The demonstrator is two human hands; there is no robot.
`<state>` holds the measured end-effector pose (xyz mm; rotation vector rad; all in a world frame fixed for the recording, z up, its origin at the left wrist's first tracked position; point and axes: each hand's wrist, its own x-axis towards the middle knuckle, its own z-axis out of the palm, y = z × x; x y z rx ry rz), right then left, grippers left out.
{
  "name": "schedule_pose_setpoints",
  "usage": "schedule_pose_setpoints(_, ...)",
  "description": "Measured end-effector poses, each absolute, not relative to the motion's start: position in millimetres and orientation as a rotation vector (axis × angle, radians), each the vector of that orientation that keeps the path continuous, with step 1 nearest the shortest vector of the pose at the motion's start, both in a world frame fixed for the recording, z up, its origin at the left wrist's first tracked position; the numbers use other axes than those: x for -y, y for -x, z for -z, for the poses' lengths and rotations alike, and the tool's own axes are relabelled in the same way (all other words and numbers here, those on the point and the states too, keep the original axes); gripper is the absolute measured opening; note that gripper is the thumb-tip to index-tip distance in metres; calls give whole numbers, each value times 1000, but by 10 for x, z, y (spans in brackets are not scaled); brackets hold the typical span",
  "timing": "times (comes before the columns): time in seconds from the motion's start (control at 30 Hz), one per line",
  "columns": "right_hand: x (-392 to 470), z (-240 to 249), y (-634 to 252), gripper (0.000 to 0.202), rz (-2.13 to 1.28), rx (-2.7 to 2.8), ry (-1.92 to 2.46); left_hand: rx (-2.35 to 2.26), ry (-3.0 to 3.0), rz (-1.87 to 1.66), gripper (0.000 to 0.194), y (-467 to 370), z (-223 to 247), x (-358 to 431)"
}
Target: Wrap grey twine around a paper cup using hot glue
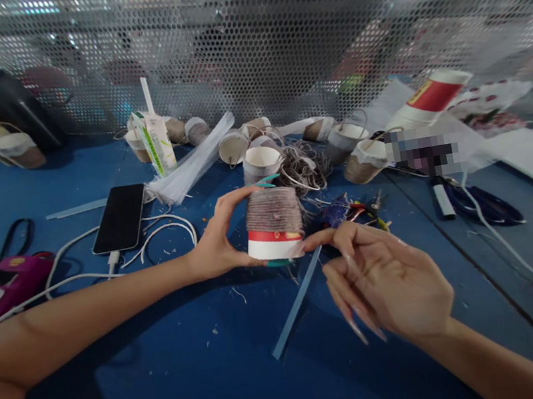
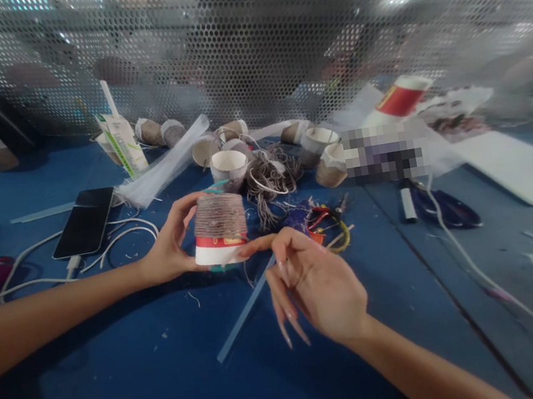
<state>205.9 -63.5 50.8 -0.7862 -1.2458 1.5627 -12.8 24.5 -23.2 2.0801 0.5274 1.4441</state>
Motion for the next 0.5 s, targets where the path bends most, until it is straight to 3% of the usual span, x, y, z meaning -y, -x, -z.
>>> schedule_pose_setpoints(0.33, 552, -508, -2073, 28, -1417, 1083, 1001, -352, -2063, -1336, 96, 139, 156, -242)
schedule_pose_setpoints(0.5, 536, -421, -2152, 22, -1145, 1098, 949, -329, -2021, -1330, 95, 140, 170, -241)
